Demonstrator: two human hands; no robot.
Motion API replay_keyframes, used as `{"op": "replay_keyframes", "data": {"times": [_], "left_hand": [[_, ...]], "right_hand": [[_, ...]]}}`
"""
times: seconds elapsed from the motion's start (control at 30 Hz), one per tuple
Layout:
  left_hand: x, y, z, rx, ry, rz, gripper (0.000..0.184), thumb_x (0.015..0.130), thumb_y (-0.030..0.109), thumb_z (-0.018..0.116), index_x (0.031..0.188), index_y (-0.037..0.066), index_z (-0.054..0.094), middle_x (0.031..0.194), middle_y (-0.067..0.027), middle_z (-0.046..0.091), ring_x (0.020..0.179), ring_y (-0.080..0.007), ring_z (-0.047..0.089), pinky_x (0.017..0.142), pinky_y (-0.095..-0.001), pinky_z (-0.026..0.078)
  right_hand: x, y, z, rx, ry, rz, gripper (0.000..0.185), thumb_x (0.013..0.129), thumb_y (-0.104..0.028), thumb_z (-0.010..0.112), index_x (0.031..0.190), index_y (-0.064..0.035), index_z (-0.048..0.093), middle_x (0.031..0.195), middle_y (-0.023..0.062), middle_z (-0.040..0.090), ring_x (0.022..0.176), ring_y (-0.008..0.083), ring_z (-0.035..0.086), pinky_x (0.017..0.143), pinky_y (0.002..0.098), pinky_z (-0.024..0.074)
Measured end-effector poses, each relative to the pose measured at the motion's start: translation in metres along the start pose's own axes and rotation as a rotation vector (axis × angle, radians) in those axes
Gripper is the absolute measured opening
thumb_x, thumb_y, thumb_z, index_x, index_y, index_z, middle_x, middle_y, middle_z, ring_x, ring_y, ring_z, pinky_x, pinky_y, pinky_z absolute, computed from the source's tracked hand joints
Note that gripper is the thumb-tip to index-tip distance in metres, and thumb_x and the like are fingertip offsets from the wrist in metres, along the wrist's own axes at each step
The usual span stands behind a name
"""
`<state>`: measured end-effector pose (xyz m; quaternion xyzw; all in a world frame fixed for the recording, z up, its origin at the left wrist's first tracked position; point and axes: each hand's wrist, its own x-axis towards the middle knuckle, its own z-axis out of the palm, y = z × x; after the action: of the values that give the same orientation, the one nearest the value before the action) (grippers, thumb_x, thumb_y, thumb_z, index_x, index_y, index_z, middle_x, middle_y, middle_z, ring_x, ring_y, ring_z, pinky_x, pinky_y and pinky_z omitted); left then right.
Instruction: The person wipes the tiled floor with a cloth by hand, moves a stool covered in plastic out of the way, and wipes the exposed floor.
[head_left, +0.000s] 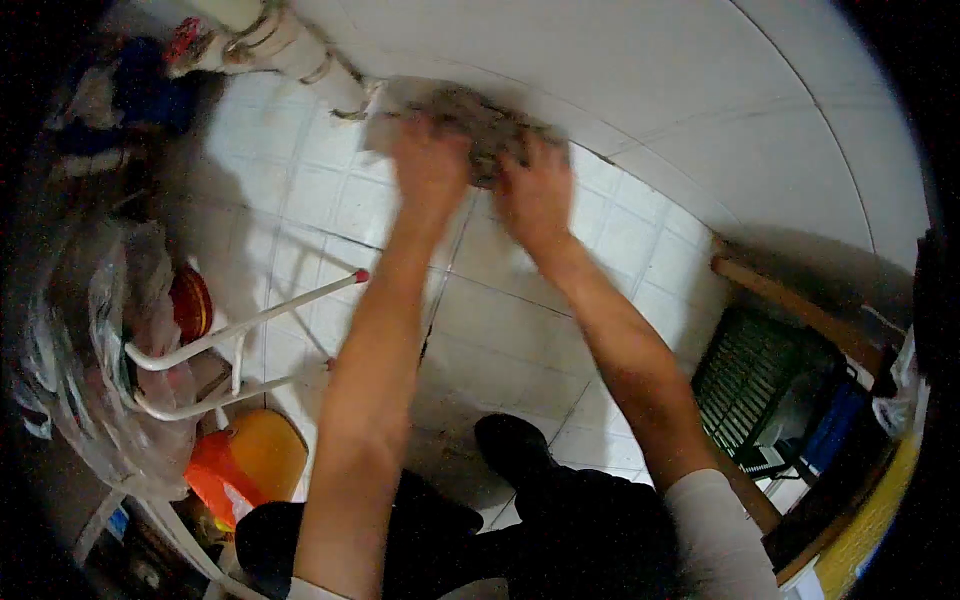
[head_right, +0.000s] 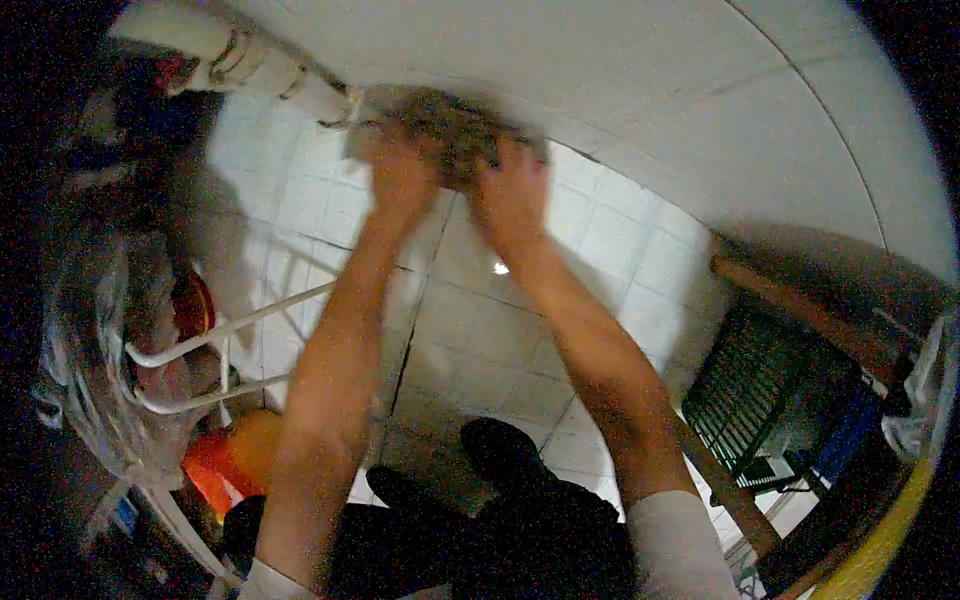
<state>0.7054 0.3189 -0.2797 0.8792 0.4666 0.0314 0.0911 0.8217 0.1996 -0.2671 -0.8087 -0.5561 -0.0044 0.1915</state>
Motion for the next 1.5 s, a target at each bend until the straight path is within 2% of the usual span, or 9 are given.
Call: {"op": "replay_keyframes", "data": {"times": [0.23,0.4,0.53,0.8,0.9,1.0,1.23,1.33,1.5], "left_hand": [[-0.033,0.046,0.009,-0.006,0.095,0.108,0.05,0.103,0.04,0.05,0.142,0.009,0.056,0.153,-0.0119,0.048,0.148,-0.0328,0.034,0.117,-0.0563,0.03],[-0.002,0.044,-0.002,-0.012,0.071,-0.012,0.051,0.103,0.04,0.051,0.14,0.005,0.056,0.152,-0.0141,0.048,0.145,-0.0337,0.037,0.114,-0.0576,0.033],[-0.072,0.094,0.001,-0.005,0.097,0.06,0.05,0.102,0.039,0.054,0.135,0.001,0.057,0.146,-0.0163,0.053,0.141,-0.0357,0.042,0.111,-0.0558,0.038],[0.01,0.012,-0.02,-0.009,0.019,-0.011,0.034,0.101,0.034,0.054,0.119,0.006,0.064,0.133,-0.0158,0.061,0.128,-0.0344,0.052,0.097,-0.0538,0.047],[-0.05,0.039,0.003,0.032,0.313,0.287,0.029,0.101,0.032,0.055,0.111,0.007,0.064,0.124,-0.0148,0.064,0.122,-0.033,0.056,0.093,-0.0512,0.05],[-0.012,0.02,-0.025,-0.134,-0.122,0.108,0.027,0.102,0.031,0.054,0.108,0.007,0.064,0.116,-0.0145,0.066,0.115,-0.0319,0.06,0.09,-0.0495,0.052],[-0.063,0.031,-0.008,-0.107,0.352,0.323,0.026,0.1,0.029,0.056,0.106,0.005,0.064,0.118,-0.0153,0.065,0.114,-0.0346,0.06,0.091,-0.0493,0.05],[-0.008,0.012,-0.023,-0.162,-0.071,0.086,0.031,0.099,0.029,0.058,0.112,0.003,0.065,0.126,-0.0162,0.063,0.123,-0.0348,0.056,0.097,-0.0524,0.047],[-0.053,0.029,-0.015,-0.011,0.342,0.332,0.025,0.099,0.024,0.053,0.11,0.004,0.065,0.12,-0.0123,0.065,0.112,-0.0319,0.064,0.089,-0.0442,0.055]], "right_hand": [[-0.09,0.113,-0.073,-0.18,0.018,0.152,0.048,0.082,-0.023,0.068,0.122,0.0016,0.06,0.14,0.0312,0.051,0.124,0.0483,0.052,0.106,0.0554,0.0432],[-0.06,0.071,-0.064,-0.255,-0.096,0.284,0.039,0.084,-0.015,0.066,0.118,0.0026,0.059,0.139,0.032,0.05,0.127,0.0504,0.048,0.107,0.0547,0.041],[-0.076,0.09,-0.062,-0.11,-0.059,0.183,0.04,0.089,-0.029,0.067,0.117,-0.0011,0.061,0.147,0.0245,0.048,0.132,0.0472,0.046,0.105,0.059,0.0419],[-0.059,0.054,-0.06,-0.239,-0.101,0.246,0.04,0.093,-0.029,0.065,0.118,0.0013,0.058,0.145,0.0307,0.047,0.133,0.0505,0.043,0.109,0.0572,0.0369],[-0.065,0.07,-0.048,-0.273,-0.119,0.227,0.045,0.095,-0.038,0.063,0.122,-0.0027,0.059,0.15,0.0275,0.044,0.139,0.0453,0.04,0.11,0.0578,0.0359],[-0.067,0.073,-0.052,-0.228,-0.135,0.186,0.045,0.095,-0.038,0.062,0.121,-0.0021,0.058,0.149,0.0273,0.045,0.139,0.0456,0.041,0.11,0.0573,0.036],[-0.066,0.067,-0.052,-0.262,-0.057,0.14,0.038,0.095,-0.031,0.063,0.117,0.0002,0.057,0.146,0.0306,0.045,0.132,0.0499,0.045,0.106,0.0577,0.0397],[-0.065,0.069,-0.056,-0.254,-0.166,0.186,0.037,0.096,-0.032,0.062,0.115,-0.0001,0.057,0.147,0.0305,0.045,0.133,0.0492,0.044,0.107,0.0572,0.039],[-0.065,0.068,-0.055,-0.275,-0.125,0.178,0.039,0.096,-0.034,0.062,0.116,-0.0013,0.058,0.147,0.0296,0.045,0.134,0.0477,0.043,0.107,0.0582,0.0387]]}}
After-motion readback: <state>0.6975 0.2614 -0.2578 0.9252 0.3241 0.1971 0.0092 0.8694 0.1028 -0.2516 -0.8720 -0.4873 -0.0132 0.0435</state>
